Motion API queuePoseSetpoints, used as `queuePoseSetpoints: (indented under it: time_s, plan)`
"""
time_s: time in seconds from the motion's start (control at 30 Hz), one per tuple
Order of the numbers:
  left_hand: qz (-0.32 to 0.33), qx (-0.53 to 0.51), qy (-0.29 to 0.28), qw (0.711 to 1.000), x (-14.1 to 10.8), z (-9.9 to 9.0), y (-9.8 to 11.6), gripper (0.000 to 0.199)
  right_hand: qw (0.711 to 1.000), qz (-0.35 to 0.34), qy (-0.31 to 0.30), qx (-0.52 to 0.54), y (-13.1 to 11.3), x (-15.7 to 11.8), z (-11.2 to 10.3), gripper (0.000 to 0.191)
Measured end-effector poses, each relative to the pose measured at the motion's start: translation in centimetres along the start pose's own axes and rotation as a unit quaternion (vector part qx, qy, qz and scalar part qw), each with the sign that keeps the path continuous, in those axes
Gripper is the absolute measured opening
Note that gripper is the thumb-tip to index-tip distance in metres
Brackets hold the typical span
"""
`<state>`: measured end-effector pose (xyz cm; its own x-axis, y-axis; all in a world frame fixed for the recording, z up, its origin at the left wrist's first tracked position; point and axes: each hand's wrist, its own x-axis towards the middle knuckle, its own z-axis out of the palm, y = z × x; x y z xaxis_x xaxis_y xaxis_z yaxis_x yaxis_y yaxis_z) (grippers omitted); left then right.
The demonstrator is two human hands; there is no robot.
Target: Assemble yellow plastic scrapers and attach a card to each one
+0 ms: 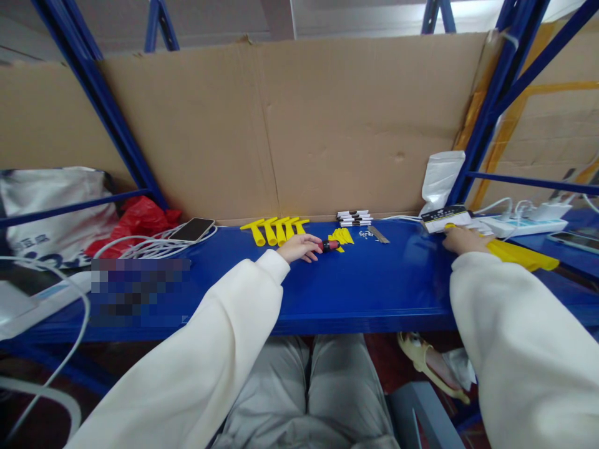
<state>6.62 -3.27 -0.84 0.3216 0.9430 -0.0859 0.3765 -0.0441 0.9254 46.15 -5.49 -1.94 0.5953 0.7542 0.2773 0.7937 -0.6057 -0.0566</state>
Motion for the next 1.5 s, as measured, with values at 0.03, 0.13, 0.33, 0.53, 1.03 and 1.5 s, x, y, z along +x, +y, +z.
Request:
queuePoseSetpoints:
  time_s: [0.03,0.13,0.33,0.53,1.03,1.5]
  plan:
    - [0.009,0.019,0.005,1.000,0.1,0.0,-0.1,0.025,1.000,0.006,-0.015,0.001,-0.2,-0.3,-0.3,0.046]
    - [0.053,0.103,0.053,0.992,0.6,-0.1,-0.6,0.021,1.000,-0.008,-0.028,0.007,-1.6,-1.3,-1.9,0.047]
    - [0.145,0.311,0.179,0.922,1.1,-1.3,-1.4,0.029,0.994,-0.083,0.027,0.066,-7.4,-3.7,-5.5,0.045]
    - [0.109,0.429,0.214,0.871,0.5,-1.8,-1.4,0.030,0.954,-0.197,0.121,0.192,-14.3,-4.7,-6.9,0.040]
    - [0.086,0.454,0.165,0.871,0.2,-1.7,-1.4,0.031,0.856,-0.452,-0.052,0.246,-18.8,-7.9,-0.8,0.032]
    - [0.085,0.468,0.173,0.862,0.3,-1.8,-1.4,0.035,0.807,-0.445,-0.124,0.369,-18.5,-9.0,-1.7,0.015]
